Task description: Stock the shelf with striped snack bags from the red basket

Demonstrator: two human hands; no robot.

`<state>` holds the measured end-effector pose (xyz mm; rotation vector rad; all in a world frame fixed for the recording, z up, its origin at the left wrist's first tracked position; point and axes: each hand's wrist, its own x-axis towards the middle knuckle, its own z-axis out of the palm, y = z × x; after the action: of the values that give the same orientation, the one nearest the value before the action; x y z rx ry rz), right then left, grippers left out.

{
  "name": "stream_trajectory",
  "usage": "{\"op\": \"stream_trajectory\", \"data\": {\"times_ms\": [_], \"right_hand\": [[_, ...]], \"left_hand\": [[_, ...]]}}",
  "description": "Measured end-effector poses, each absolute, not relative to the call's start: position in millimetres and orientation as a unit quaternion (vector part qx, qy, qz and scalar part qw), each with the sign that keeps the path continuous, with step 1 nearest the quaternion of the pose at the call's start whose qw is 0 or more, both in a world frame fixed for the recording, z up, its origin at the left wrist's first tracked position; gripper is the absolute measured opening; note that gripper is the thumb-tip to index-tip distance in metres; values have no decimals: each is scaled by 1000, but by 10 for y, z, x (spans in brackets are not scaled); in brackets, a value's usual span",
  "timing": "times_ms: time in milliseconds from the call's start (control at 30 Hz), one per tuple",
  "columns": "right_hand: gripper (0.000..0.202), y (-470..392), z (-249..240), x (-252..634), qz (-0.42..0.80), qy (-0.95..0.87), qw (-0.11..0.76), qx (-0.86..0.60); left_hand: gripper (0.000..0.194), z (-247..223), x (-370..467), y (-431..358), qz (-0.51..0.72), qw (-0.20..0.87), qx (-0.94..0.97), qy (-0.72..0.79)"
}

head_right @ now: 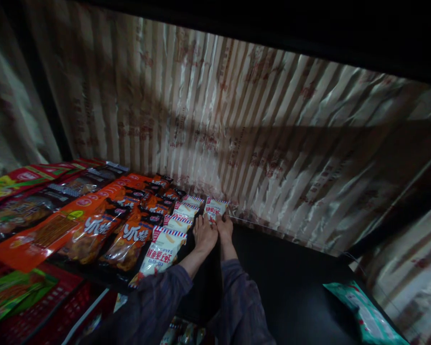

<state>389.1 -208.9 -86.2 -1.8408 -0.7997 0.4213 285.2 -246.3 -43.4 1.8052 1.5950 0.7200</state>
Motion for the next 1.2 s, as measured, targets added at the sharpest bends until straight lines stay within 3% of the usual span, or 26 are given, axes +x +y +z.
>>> {"op": "stream_trajectory", "data": {"times_ms": [300,700,1200], "right_hand": [[36,-1899,-1117,3974,147,-369,451,-799],[29,-1865,-1080,3934,139,-385,427,-806],[35,-1807,-1090,3954,129,-372,383,-836]], "left_hand": [[53,-725,2920,-2330,273,337,679,593],[51,-703,2886,-2300,278,332,670,603],[51,-739,2867,-2317,298,341,652,609]]}}
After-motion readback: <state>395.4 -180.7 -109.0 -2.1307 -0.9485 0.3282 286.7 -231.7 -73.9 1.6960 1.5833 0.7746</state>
